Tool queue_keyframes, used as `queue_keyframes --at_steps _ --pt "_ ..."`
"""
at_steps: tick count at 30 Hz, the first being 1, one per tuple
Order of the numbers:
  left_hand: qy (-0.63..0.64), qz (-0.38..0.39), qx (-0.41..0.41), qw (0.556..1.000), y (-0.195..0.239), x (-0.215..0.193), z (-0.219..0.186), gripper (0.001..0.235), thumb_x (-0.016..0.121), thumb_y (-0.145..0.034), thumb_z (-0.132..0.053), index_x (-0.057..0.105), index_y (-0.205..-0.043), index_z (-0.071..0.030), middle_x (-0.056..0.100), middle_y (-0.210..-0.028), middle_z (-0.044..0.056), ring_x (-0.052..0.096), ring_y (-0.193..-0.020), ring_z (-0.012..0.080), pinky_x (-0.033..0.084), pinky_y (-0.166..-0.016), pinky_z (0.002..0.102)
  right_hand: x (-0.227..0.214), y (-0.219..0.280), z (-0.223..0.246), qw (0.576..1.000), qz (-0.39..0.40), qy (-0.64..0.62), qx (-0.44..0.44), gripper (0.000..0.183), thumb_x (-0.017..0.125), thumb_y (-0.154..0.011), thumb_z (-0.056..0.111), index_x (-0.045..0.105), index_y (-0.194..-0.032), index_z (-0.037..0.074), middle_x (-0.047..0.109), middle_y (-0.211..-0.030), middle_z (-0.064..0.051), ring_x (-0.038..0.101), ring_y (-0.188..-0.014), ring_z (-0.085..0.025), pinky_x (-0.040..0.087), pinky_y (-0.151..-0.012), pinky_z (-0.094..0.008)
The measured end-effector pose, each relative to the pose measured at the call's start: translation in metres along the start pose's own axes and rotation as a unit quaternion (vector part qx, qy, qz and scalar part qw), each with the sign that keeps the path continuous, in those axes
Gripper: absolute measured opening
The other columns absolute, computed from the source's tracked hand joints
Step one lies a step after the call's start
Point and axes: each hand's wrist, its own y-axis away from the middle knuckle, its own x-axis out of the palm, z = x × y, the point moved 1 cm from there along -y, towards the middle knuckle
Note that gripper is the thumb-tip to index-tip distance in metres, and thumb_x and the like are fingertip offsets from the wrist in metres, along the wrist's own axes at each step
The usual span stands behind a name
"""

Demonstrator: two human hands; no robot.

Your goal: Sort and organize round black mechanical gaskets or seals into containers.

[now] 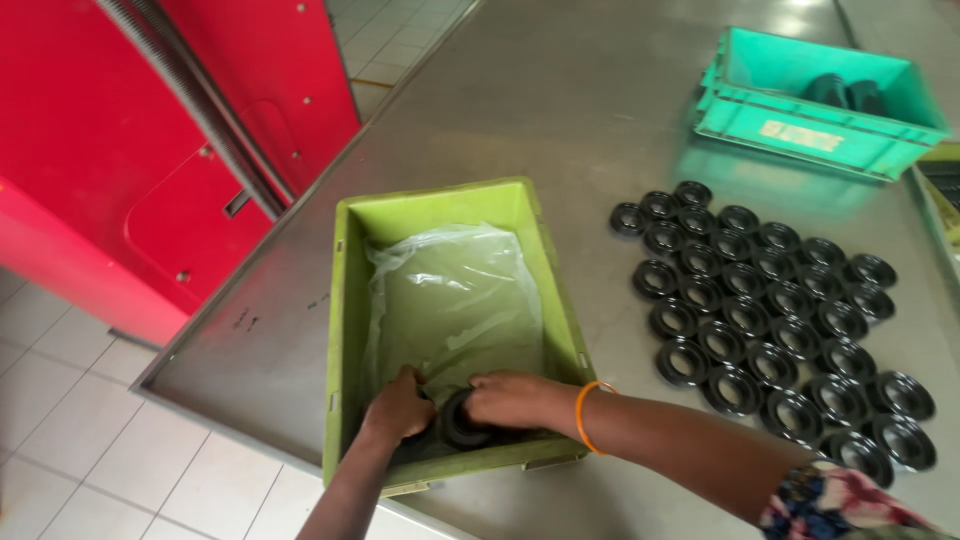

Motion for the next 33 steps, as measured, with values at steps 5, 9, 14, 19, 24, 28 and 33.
queue_keyframes --at_steps 5,9,14,19,24,28,33 --pt "0.04 -0.104 0.102 0.989 -0.09 0.005 0.068 0.056 0.079 -0.079 -0.027 0.064 -0.129 -0.006 0.069 -0.122 0.025 0.065 -0.119 0.0378 0.051 -0.1 0.042 -0.001 -0.041 -0.025 0.975 -0.1 -0.196 0.015 0.024 0.075 -0.063 0.003 0.072 -0.087 0.003 0.074 -0.094 -0.016 0.07 -0.094 -0.035 0.058 -0.081 -0.043" --pt "0.281 -0.046 0.032 0.958 -0.029 -0.075 0.019 0.052 0.071 -0.083 -0.014 0.062 -0.133 -0.005 0.075 -0.106 0.022 0.072 -0.097 0.0321 0.057 -0.086 0.043 -0.07 -0.024 -0.027 0.9 -0.117 -0.394 0.144 0.037 0.086 -0.073 0.025 0.072 -0.097 0.002 0.075 -0.089 -0.015 0.071 -0.081 -0.027 0.057 -0.073 -0.041" --pt "0.471 -0.046 0.159 0.866 0.051 -0.126 -0.062 0.04 0.062 -0.097 -0.007 0.054 -0.136 -0.006 0.069 -0.098 0.015 0.065 -0.088 0.0214 0.05 -0.083 0.034 -0.138 0.068 -0.005 0.625 -0.274 -0.711 0.173 0.036 0.082 -0.086 0.029 0.072 -0.11 0.004 0.075 -0.097 -0.002 0.069 -0.086 -0.012 0.058 -0.074 -0.029" --pt "0.423 0.035 0.257 0.868 0.14 -0.075 -0.168 0.038 0.068 -0.088 -0.008 0.06 -0.125 -0.012 0.073 -0.099 0.007 0.072 -0.086 0.018 0.058 -0.076 0.033 -0.141 0.226 0.046 0.596 -0.3 -0.657 0.35 0.034 0.086 -0.078 0.024 0.075 -0.104 0.004 0.076 -0.093 0.0 0.067 -0.084 -0.008 0.054 -0.076 -0.025" --pt "0.139 0.115 0.28 0.943 0.162 0.039 -0.242 0.036 0.074 -0.09 -0.025 0.06 -0.123 -0.025 0.076 -0.09 0.008 0.074 -0.081 0.0255 0.056 -0.074 0.041 -0.067 0.274 0.072 0.58 -0.249 -0.546 0.551 0.027 0.084 -0.075 0.022 0.077 -0.097 0.006 0.079 -0.082 -0.009 0.067 -0.076 -0.017 0.054 -0.071 -0.032" --pt "-0.072 0.089 0.283 0.952 0.143 0.123 -0.251 0.04 0.064 -0.089 -0.011 0.053 -0.126 -0.022 0.069 -0.105 0.005 0.063 -0.107 0.0301 0.048 -0.084 0.055 -0.02 0.278 0.078 0.647 -0.153 -0.36 0.654 0.033 0.088 -0.072 0.024 0.072 -0.095 0.006 0.073 -0.096 -0.011 0.068 -0.097 -0.032 0.055 -0.081 -0.041" --pt "-0.203 -0.051 0.282 0.936 0.089 0.18 -0.243 0.037 0.06 -0.094 -0.013 0.054 -0.13 -0.022 0.066 -0.108 0.006 0.059 -0.115 0.0286 0.045 -0.094 0.059 0.013 0.273 0.068 0.711 -0.219 -0.249 0.62 0.032 0.085 -0.07 0.021 0.072 -0.096 0.008 0.069 -0.103 -0.006 0.058 -0.109 -0.039 0.054 -0.083 -0.047"
